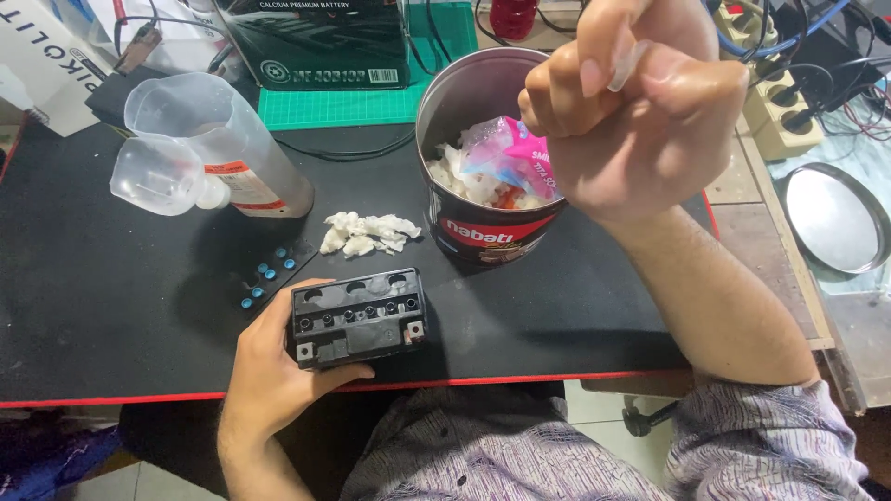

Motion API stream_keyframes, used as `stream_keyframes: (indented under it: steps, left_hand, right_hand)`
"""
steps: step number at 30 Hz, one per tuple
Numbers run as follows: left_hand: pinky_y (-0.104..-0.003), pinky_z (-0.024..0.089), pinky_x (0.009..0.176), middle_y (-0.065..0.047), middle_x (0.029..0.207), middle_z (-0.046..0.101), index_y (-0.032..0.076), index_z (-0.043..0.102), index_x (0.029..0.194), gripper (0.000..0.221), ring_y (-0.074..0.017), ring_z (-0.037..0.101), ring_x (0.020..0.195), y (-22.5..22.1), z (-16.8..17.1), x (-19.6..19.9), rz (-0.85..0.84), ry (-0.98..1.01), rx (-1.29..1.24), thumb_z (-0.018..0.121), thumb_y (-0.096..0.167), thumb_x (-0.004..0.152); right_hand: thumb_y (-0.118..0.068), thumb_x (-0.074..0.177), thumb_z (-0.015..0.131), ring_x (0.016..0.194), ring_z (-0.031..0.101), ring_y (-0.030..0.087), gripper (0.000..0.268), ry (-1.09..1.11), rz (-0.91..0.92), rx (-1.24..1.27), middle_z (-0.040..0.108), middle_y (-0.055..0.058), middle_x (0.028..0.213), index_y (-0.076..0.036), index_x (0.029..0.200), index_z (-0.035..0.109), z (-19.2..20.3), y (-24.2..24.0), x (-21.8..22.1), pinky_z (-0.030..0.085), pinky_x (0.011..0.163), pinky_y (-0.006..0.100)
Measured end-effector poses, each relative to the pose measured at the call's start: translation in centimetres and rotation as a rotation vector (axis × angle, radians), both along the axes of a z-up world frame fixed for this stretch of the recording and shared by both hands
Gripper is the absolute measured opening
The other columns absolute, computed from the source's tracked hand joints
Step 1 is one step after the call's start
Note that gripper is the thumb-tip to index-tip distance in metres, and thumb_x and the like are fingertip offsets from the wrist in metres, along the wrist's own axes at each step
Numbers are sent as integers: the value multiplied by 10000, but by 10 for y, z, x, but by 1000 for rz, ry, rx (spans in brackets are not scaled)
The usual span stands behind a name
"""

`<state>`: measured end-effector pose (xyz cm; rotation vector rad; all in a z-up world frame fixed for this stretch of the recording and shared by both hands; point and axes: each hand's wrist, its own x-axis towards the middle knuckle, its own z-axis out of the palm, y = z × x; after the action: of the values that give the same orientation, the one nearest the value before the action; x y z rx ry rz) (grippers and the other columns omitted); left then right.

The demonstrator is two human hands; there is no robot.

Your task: Refilling a lead-acid battery with liquid using a syringe to inject it into the individual cells.

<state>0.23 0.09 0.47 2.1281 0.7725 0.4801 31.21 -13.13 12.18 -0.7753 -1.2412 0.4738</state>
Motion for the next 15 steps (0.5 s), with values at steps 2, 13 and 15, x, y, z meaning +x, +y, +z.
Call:
stream_keyframes:
  steps: [2, 13, 15]
  left_hand:
    - [-297, 545, 922, -1, 1123, 758, 133, 656, 1224, 896, -158, 733, 1024, -1, 2, 0, 13, 21, -24, 1040, 283, 429]
    - [-306, 544, 954, -5, 1157, 754, 138, 642, 1250, 891, -168, 730, 1069, -3, 4, -1, -13, -16, 7, 1027, 299, 463]
    - [-310, 541, 957, -5, 1160, 753, 136, 643, 1245, 884, -171, 728, 1074, -1, 2, -1, -9, -21, 7, 1029, 290, 464]
  right_hand:
    - [-368, 990, 396, 571, 77, 147, 217, -5, 144, 9, 71, 19, 657, -157, 976, 444, 2, 3, 2, 149, 569, 360]
    - [-453, 1015, 384, 583, 65, 136, 294, -85, 166, -58, 85, -1, 679, -167, 1020, 451, 3, -7, 5, 156, 596, 337]
    - [-278, 914, 337, 580, 64, 143, 184, -89, 162, -24, 99, 5, 680, -108, 945, 401, 0, -8, 9, 168, 602, 354]
